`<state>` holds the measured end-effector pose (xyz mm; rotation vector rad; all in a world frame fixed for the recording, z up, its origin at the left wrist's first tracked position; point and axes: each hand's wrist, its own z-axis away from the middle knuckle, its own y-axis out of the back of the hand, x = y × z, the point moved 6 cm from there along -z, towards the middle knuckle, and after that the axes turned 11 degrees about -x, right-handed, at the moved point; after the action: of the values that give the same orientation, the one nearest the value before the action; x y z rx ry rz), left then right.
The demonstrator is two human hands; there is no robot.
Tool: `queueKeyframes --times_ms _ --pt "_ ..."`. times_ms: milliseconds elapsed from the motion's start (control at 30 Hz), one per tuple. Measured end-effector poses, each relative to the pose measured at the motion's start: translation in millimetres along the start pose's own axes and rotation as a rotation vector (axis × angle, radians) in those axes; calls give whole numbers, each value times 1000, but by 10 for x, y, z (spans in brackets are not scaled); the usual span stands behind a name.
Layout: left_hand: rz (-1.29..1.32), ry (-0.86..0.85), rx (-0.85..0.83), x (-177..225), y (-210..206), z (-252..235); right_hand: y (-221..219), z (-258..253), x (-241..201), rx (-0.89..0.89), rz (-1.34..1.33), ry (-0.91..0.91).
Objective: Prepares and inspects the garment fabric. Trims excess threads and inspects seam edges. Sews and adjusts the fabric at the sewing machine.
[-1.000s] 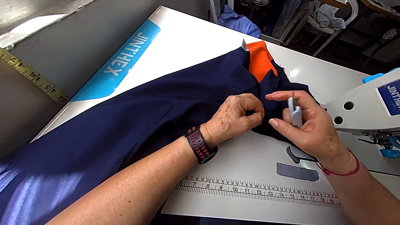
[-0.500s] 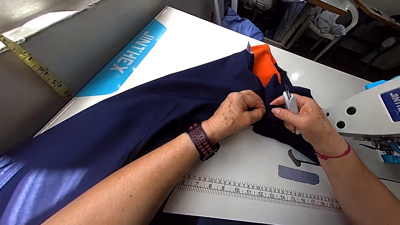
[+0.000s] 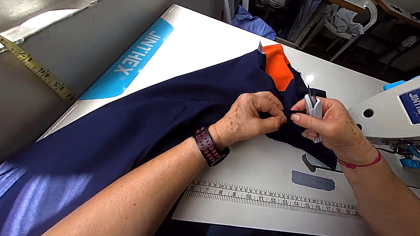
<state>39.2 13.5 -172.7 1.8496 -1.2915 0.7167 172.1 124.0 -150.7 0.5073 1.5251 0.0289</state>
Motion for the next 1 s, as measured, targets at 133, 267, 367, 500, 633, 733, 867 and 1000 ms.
queueKeyframes --times_ms 133,267,367,500,633,733,867,1000 --pt "234 167 -82 -82 63 -21 22 18 31 -8 -69 39" --pt "37 218 -105 -90 134 -31 41 33 12 21 142 157" --pt "-47 121 -113 -40 134 -41 19 40 -35 65 245 241" --pt "-31 84 -154 -38 -9 -23 -98 44 -82 64 302 287" --pt "-80 91 -130 -35 -6 -19 -64 53 -12 -10 147 157" --pt "-113 58 -144 -29 10 -23 -34 25 14 -15 100 103" --pt "-264 -104 -71 89 -5 -14 -67 -5 -93 40 401 175" --pt "-668 -401 83 405 -96 81 -123 91 -235 309 843 550"
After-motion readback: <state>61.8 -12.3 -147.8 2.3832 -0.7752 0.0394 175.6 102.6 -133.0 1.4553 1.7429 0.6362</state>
